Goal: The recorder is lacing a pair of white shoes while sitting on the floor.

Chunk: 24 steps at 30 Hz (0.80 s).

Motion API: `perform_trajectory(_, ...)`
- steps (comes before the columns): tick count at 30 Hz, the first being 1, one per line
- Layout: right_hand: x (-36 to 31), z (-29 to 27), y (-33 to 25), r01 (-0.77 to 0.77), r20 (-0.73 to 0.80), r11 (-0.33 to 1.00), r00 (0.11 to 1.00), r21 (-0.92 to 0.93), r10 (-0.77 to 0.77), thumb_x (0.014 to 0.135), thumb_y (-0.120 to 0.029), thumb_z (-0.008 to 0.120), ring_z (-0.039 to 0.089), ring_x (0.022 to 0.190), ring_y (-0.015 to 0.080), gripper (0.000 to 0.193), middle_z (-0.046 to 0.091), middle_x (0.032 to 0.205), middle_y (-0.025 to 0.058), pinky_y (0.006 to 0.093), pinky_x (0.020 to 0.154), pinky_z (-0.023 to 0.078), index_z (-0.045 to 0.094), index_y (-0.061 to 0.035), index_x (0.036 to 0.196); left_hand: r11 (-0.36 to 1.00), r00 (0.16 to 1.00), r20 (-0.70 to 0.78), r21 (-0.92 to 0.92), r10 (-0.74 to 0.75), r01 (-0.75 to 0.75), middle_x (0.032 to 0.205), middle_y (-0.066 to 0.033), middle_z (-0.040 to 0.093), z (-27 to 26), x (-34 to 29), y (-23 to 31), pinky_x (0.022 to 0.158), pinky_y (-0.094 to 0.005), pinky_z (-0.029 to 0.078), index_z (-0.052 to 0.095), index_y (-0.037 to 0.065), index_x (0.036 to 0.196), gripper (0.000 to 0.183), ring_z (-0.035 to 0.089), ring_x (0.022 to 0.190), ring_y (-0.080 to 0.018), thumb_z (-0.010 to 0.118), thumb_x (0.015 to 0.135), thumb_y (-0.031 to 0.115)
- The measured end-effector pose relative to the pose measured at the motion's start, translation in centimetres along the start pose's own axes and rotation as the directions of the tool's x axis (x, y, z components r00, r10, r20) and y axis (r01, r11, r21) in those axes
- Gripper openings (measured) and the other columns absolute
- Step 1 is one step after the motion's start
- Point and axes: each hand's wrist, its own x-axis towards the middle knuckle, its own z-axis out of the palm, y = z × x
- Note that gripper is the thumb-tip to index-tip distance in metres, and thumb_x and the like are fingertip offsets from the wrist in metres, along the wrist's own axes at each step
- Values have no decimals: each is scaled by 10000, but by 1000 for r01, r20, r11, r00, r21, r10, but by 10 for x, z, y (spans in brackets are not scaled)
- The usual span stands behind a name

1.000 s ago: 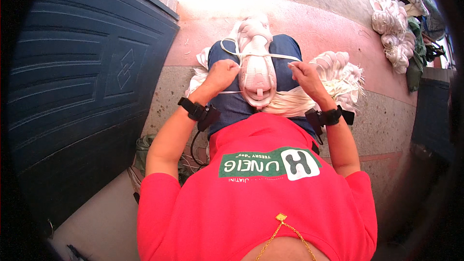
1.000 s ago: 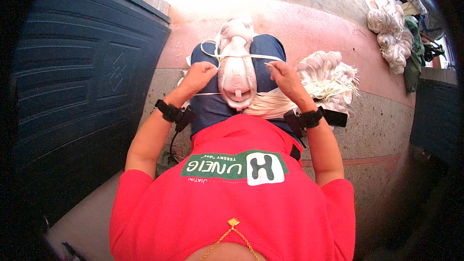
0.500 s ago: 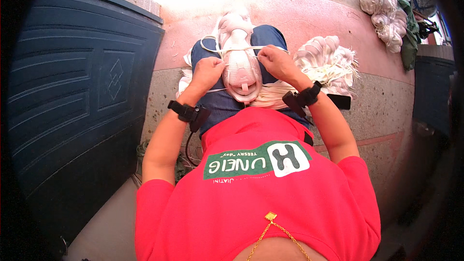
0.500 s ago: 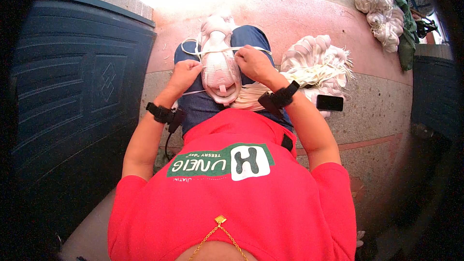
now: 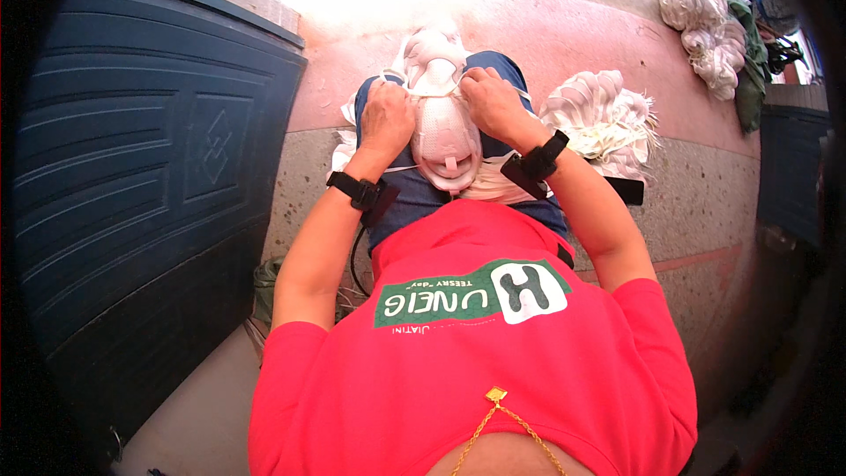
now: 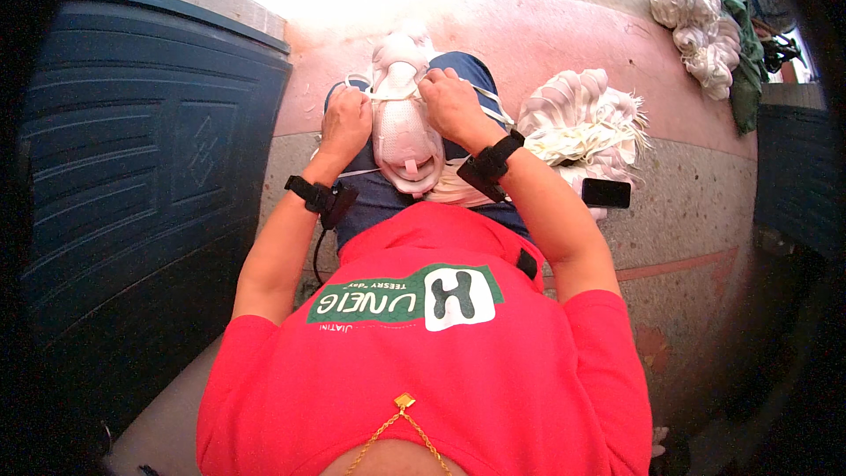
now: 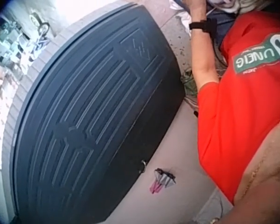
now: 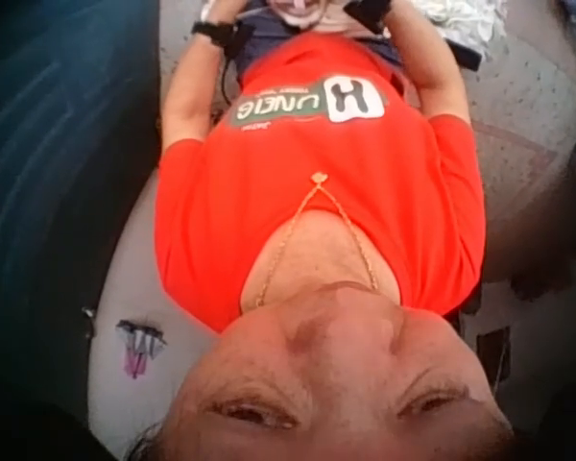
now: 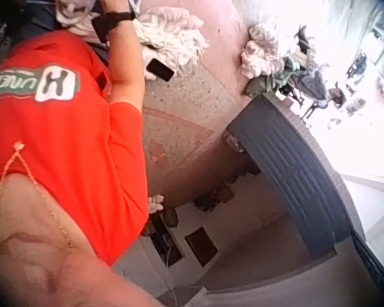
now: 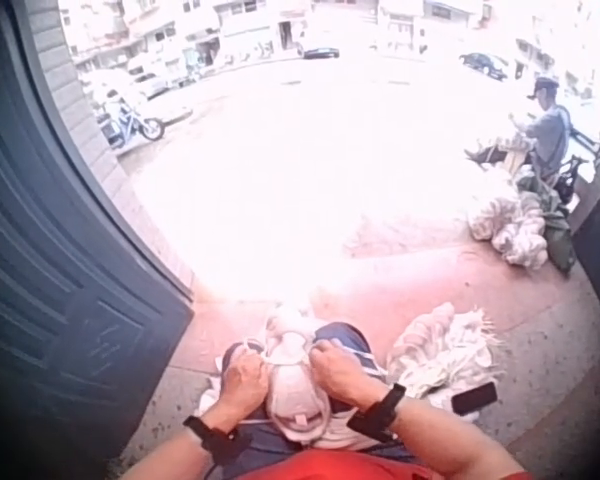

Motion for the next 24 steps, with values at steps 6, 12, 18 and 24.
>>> perform_trajectory(6,7,-7,-6,35,61,988,998,-150,-26,729,-100,488,531,819,269,124,544,879,123,382,632,461,566,-33,797,997,996,-55,-7,73,-74,738,-132,579,0,-2,-2,703,-391,399,579,43,715,103,497,795,-310,540,742,134)
perform_trajectory(12,11,-15,-2,179,166,974,974,-141,-155,729,-57,481,522,818,263,145,526,850,100,384,650,427,530,-47,865,996,997,-13,55,71,-70,723,-129,575,-2,4,1,696,-388,394,581,37,725,91,497,742,-304,536,747,113)
perform_trajectory(18,19,-15,0,238,262,944,949,-230,-175,749,-78,483,557,809,245,140,542,844,87,383,639,422,529,-64,880,992,991,71,58,111,-115,706,-144,573,-1,13,9,661,-416,416,581,32,710,137,511,743,-323,533,751,153)
perform_trajectory(24,28,-15,3,279,360,934,914,-224,-187,764,-110,488,588,760,263,119,563,826,104,387,605,433,539,-68,864,988,986,135,103,98,-112,682,-154,574,-6,20,7,622,-435,419,583,35,659,169,537,686,-316,547,748,175)
